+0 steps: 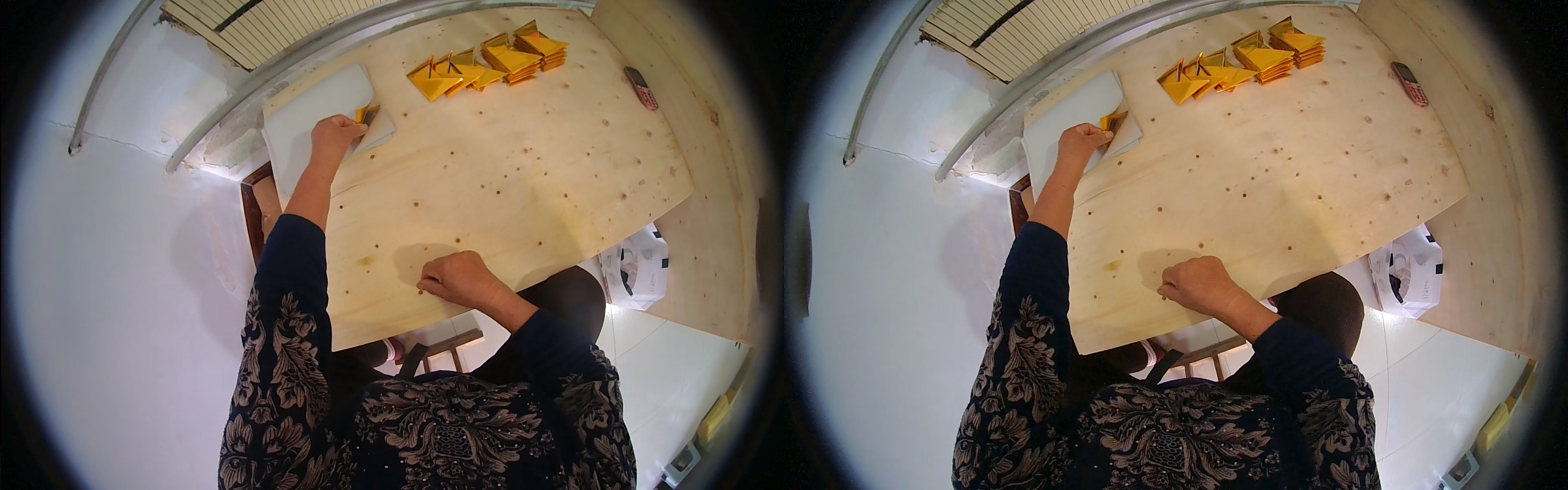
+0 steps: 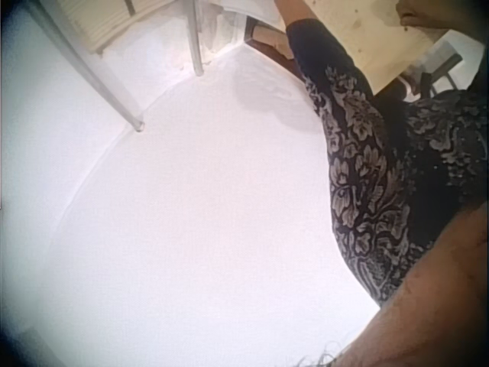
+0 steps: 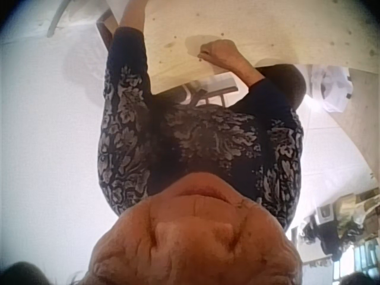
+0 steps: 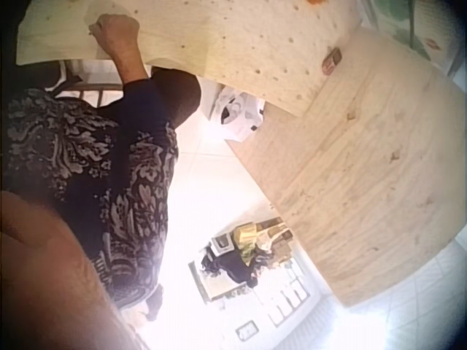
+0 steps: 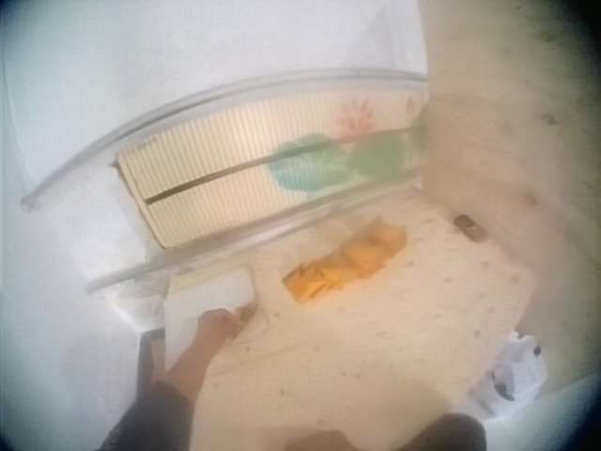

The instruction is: The person folds a yellow sheet of paper by hand on a wooden table, pressing creases and stacking the finished folded piece with others. They then pick up a white sheet, fold it, and continue folding another yellow sheet.

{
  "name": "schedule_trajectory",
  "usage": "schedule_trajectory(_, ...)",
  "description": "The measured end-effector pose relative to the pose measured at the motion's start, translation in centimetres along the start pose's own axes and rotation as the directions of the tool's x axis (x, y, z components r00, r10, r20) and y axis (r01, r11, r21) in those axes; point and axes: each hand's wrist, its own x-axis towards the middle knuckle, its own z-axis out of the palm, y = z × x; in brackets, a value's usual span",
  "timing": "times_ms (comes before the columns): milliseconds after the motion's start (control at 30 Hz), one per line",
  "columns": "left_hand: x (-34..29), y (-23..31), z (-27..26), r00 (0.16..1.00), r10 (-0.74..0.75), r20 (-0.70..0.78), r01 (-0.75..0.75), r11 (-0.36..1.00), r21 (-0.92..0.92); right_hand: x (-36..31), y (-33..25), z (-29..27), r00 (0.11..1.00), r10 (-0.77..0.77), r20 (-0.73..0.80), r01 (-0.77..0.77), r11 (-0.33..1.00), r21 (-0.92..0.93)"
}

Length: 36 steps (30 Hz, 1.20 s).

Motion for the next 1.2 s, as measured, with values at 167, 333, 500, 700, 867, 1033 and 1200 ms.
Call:
schedule_trajectory(167,0.6,-0.7,-2.0,0.988,-0.051,0.148,0.097,0.941,-0.325,0.0,0.0,-0.3,0.999,-0.001,0.038,0.001,1.000,0.006)
schedule_trajectory(333,-4.4,0.7,-4.2,0.891,0.450,-0.055,-0.378,0.805,0.458,0.6,-0.2,-1.0,0.971,0.096,-0.220,-0.046,0.973,0.225)
schedule_trajectory(500,-18.2,2.3,-0.3,0.801,0.571,0.183,-0.529,0.528,0.664,0.9,-0.4,-1.0,0.806,-0.041,-0.590,0.021,0.999,-0.041)
schedule_trajectory(700,-31.1,3.3,2.9,0.888,0.415,0.198,-0.456,0.744,0.488,-2.0,-1.0,3.1,0.870,-0.270,-0.412,0.236,0.963,-0.131)
schedule_trajectory(867,-37.4,1.4,2.5,0.797,0.601,0.056,-0.567,0.714,0.410,-5.4,-0.5,4.5,0.910,-0.271,-0.314,0.282,0.959,-0.011)
schedule_trajectory(1033,-39.7,-4.6,-1.6,0.905,0.405,0.131,-0.417,0.782,0.462,-9.0,-0.6,2.8,0.985,0.028,-0.171,0.029,0.947,0.320)
schedule_trajectory(1200,-39.6,-7.7,-5.9,0.990,0.143,0.014,-0.143,0.980,0.140,-9.1,-2.0,1.6,0.936,0.332,-0.113,-0.249,0.856,0.454)
